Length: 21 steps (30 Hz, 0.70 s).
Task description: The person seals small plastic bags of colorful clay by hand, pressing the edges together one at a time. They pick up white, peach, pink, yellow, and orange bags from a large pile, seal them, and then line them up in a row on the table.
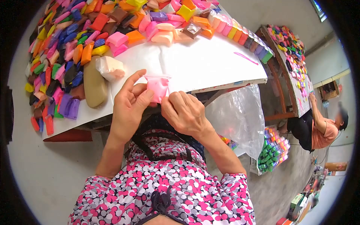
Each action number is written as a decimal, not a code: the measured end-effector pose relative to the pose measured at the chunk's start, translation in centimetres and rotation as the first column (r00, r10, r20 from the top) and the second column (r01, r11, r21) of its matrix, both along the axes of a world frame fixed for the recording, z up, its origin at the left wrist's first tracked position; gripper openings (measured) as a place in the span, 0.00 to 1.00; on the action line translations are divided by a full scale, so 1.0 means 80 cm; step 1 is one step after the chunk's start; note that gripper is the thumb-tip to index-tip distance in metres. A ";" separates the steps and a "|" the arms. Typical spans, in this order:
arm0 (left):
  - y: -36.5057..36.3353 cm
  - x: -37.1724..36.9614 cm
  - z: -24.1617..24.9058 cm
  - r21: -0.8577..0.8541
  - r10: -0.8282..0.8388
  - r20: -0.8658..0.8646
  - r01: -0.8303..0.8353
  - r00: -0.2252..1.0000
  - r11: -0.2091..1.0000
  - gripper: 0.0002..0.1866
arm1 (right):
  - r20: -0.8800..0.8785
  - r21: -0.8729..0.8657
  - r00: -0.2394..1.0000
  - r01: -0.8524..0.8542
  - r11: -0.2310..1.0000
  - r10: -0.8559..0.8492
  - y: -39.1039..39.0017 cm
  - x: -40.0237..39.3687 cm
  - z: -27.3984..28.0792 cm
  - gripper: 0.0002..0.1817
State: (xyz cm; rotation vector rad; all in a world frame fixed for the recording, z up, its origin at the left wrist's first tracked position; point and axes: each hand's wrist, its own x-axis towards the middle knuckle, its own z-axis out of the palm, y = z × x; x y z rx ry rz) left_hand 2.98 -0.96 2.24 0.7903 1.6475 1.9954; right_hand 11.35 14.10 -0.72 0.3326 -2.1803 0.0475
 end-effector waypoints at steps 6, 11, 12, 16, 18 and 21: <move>-0.001 -0.008 -0.006 0.081 -0.109 0.236 0.092 0.965 0.992 0.20 | 0.025 -0.052 0.999 -0.046 0.998 0.047 -0.001 0.003 0.001 0.12; 0.000 0.001 -0.004 0.032 -0.006 0.115 0.003 0.993 0.999 0.18 | 0.058 -0.393 0.998 0.026 0.919 -0.003 -0.004 0.011 0.031 0.14; 0.002 0.003 -0.004 0.029 0.005 0.113 -0.008 0.994 1.000 0.18 | 0.039 -0.397 0.998 0.063 0.916 -0.052 -0.007 0.003 0.039 0.15; 0.006 0.011 -0.008 -0.031 0.064 0.000 -0.064 0.998 0.997 0.18 | -0.005 -0.282 0.995 0.092 0.955 -0.098 -0.002 -0.018 0.035 0.16; 0.008 0.012 -0.011 -0.046 0.080 -0.072 -0.083 0.994 0.995 0.18 | -0.031 -0.201 0.991 0.121 0.972 -0.130 -0.003 -0.022 0.034 0.16; 0.008 0.010 -0.013 -0.070 0.087 -0.100 -0.095 0.991 0.993 0.18 | 0.019 -0.155 0.985 0.172 0.973 -0.171 0.000 -0.022 0.035 0.15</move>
